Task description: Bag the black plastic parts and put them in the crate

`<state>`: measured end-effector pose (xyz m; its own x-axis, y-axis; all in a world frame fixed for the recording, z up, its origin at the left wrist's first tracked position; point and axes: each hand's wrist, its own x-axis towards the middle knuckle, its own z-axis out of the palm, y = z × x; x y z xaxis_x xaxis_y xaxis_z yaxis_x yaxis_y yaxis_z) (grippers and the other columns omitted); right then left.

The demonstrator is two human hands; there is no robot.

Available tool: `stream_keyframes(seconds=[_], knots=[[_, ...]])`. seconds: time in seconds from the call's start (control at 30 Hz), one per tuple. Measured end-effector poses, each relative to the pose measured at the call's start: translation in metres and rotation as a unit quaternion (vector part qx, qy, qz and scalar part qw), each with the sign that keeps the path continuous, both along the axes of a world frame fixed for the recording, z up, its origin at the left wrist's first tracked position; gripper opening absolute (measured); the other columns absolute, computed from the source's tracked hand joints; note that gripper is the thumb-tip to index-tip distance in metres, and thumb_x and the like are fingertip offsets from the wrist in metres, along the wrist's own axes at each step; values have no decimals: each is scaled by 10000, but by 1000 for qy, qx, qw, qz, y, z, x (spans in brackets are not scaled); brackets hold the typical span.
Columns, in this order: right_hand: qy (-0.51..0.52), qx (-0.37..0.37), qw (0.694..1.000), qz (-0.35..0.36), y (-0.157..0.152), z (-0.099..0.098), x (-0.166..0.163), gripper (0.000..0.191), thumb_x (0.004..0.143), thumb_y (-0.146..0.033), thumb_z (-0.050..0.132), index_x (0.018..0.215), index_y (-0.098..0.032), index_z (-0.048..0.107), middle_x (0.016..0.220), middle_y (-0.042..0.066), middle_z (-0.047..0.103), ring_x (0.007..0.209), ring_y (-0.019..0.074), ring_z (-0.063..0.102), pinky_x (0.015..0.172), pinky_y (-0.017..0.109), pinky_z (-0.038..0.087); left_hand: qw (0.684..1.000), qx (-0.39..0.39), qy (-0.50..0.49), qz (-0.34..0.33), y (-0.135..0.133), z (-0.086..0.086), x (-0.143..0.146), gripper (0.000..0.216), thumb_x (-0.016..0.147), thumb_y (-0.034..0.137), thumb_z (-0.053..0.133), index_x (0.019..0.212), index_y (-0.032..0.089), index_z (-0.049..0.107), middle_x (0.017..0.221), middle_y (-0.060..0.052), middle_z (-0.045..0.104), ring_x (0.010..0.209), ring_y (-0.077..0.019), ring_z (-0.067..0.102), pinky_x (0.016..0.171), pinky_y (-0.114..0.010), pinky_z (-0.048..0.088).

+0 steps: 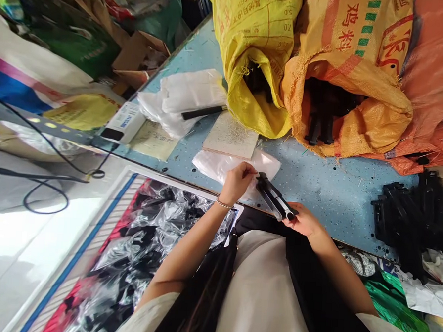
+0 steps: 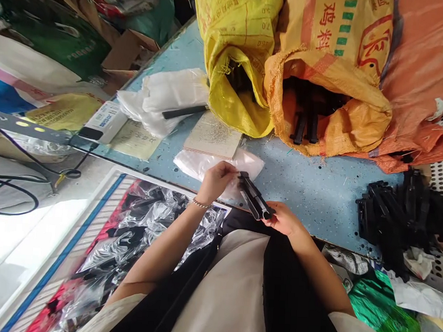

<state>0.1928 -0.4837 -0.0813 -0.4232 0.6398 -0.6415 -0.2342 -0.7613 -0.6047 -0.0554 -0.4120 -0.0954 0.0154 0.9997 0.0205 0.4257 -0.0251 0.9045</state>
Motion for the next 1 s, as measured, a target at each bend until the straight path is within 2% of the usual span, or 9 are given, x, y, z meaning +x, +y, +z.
stream_keyframes(seconds=[0.13,0.33,0.43,0.53,0.63,0.73,0.83,0.93,1.0], knots=[[39,-15,999,-23,-7,-4,4,239,661,-341,833,736,-176,677,606,3,614,513,85,479,434,183,345,976,145,156,-49,-4,2,-8,323,890,82,451,1056,180,710,1121,-104,719,1077,-224,674,994,-410,553],[154,-52,987,-4,3,-14,-8,333,662,-338,797,911,-135,706,767,59,697,518,64,407,401,158,318,959,207,176,-77,-20,3,2,526,922,48,414,1421,164,537,1366,-154,606,1256,-224,622,1066,-371,543],[59,9,998,-22,16,-20,-26,263,734,-394,731,838,-155,690,658,1,618,481,63,334,407,171,326,937,281,148,-144,-43,12,19,635,935,11,376,1541,200,385,1402,-153,583,1305,-208,593,1089,-358,532],[-42,84,993,-66,23,-16,-35,229,782,-401,722,718,-199,635,594,-36,552,507,89,405,468,201,394,920,308,105,-218,-67,22,35,717,937,0,359,1603,236,237,1420,-153,570,1312,-204,586,1070,-358,551],[-121,154,979,-56,17,0,-33,183,789,-371,766,760,-214,678,647,-28,606,614,126,518,582,222,471,926,279,102,-234,-79,29,42,683,952,76,422,1600,174,227,1429,-206,543,1344,-262,556,1067,-410,554],[-207,266,941,18,6,20,-29,251,824,-398,751,1018,-241,740,919,19,731,881,194,643,814,294,543,923,281,140,-223,-89,44,35,585,973,203,531,1528,141,355,1293,-200,634,1215,-269,642,1011,-410,584],[-152,252,949,112,-3,33,-25,444,819,-450,757,1214,-256,699,1093,43,742,954,221,682,883,368,568,929,250,186,-199,-111,70,6,450,989,252,547,1428,177,482,1197,-132,695,1102,-213,689,989,-349,582],[-149,218,958,112,-3,33,-18,430,838,-462,744,1217,-264,694,1089,43,746,843,178,688,833,361,584,947,92,237,-197,-134,79,-44,362,979,297,564,1326,196,583,1179,-108,706,1053,-205,699,969,-329,571],[-178,218,957,63,0,26,-11,376,846,-480,731,1149,-257,713,1037,41,749,810,162,677,814,348,581,937,-73,285,-191,-140,57,-77,261,944,268,592,1186,203,665,1101,-99,717,1000,-226,702,935,-356,563]])
